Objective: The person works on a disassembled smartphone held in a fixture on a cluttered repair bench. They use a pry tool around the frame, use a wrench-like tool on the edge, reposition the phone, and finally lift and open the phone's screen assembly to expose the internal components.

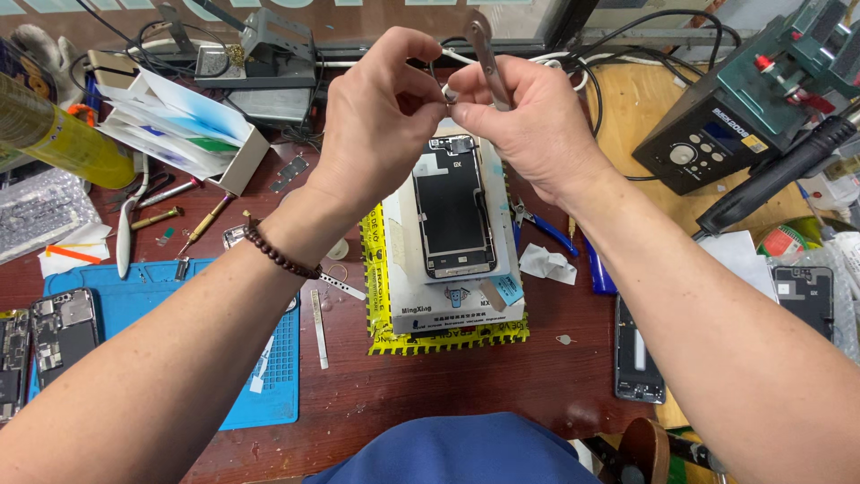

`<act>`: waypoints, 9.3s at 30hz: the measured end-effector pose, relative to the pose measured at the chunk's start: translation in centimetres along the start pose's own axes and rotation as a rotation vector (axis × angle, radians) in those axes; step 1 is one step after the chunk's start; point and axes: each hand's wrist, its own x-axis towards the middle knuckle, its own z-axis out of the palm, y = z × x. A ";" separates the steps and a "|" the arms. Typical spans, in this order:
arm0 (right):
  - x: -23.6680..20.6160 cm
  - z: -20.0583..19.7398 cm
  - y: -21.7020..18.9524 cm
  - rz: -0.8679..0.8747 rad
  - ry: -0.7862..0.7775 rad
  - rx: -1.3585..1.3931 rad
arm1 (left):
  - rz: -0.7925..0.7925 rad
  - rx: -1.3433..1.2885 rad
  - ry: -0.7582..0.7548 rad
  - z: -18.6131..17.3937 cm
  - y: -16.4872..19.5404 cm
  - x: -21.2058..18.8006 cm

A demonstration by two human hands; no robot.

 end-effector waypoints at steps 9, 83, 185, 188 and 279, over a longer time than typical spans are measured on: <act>-0.1 -0.2 -0.3 0.177 -0.009 0.219 | 0.331 0.302 0.044 -0.2 1.1 -0.5; 3.2 0.1 6.1 0.422 0.137 -0.440 | -0.096 0.349 -0.222 3.4 -5.4 0.8; -15.4 -10.4 14.8 1.047 -0.072 -0.884 | -1.114 -0.278 -0.113 5.4 -1.9 1.5; -15.3 -9.7 13.6 0.954 -0.036 -1.044 | -1.128 -0.305 -0.116 5.5 -1.9 1.5; 1.7 -6.8 6.7 0.183 0.493 0.463 | -0.868 -0.596 -0.122 5.3 -5.6 0.3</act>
